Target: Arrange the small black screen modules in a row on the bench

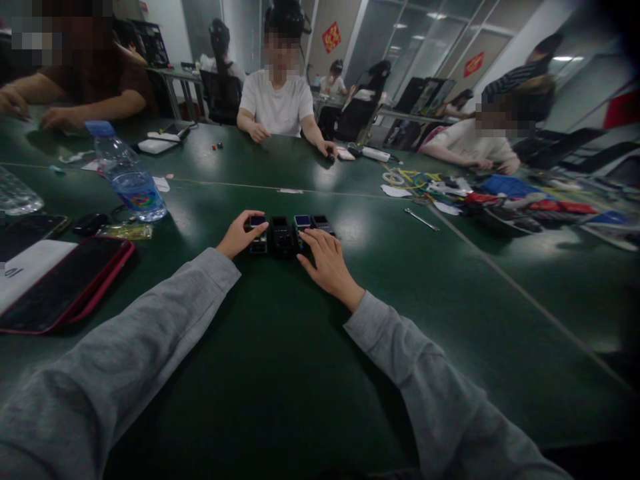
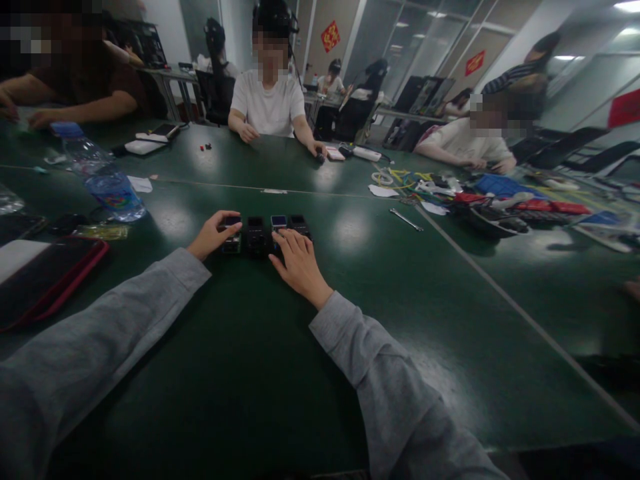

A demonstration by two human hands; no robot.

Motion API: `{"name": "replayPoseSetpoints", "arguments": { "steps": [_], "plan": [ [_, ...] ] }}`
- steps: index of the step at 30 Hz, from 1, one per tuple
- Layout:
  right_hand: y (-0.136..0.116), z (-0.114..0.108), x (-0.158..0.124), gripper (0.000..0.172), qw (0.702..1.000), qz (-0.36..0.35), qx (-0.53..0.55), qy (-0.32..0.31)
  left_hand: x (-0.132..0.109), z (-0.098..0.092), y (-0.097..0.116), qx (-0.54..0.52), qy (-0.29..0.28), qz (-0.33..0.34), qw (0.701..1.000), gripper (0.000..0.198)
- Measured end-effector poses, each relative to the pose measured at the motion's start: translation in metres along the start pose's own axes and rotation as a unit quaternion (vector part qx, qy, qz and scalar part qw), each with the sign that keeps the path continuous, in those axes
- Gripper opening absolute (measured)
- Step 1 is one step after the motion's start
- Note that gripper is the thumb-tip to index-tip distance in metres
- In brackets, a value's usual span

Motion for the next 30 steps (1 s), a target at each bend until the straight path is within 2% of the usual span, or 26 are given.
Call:
{"name": "replayPoseSetpoints", "arguments": {
  "steps": [5,13,18,24,30],
  "plan": [
    [0.006,0.007,0.001,0.038,1.0,0.017,0.012,0.016,0.0,0.0,-0.002,-0.001,-0.004,-0.009,1.0,0.042],
    [0.008,0.01,0.001,0.04,1.0,-0.014,0.016,0.007,0.001,0.001,-0.004,0.005,0.004,-0.001,1.0,0.042],
    [0.003,0.004,0.001,0.044,1.0,-0.01,0.001,0.002,0.0,0.0,-0.003,0.01,0.003,0.002,1.0,0.041],
    [-0.006,-0.004,0.002,0.044,0.997,-0.076,-0.009,-0.029,0.002,0.001,-0.005,0.01,0.006,0.011,1.0,0.041],
    [-0.01,-0.004,0.002,0.042,0.997,-0.069,0.005,-0.044,0.002,0.001,-0.004,0.012,0.007,0.014,1.0,0.04]
  ]
}}
Point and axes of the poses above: each hand's wrist, its own x-axis towards the middle knuckle, its own z-axis out of the palm, y = z × x, the point moved 1 cm from there along x, towards the middle knuckle, and after that the axes turned 3 degrees about -x, right-handed, at the moved point
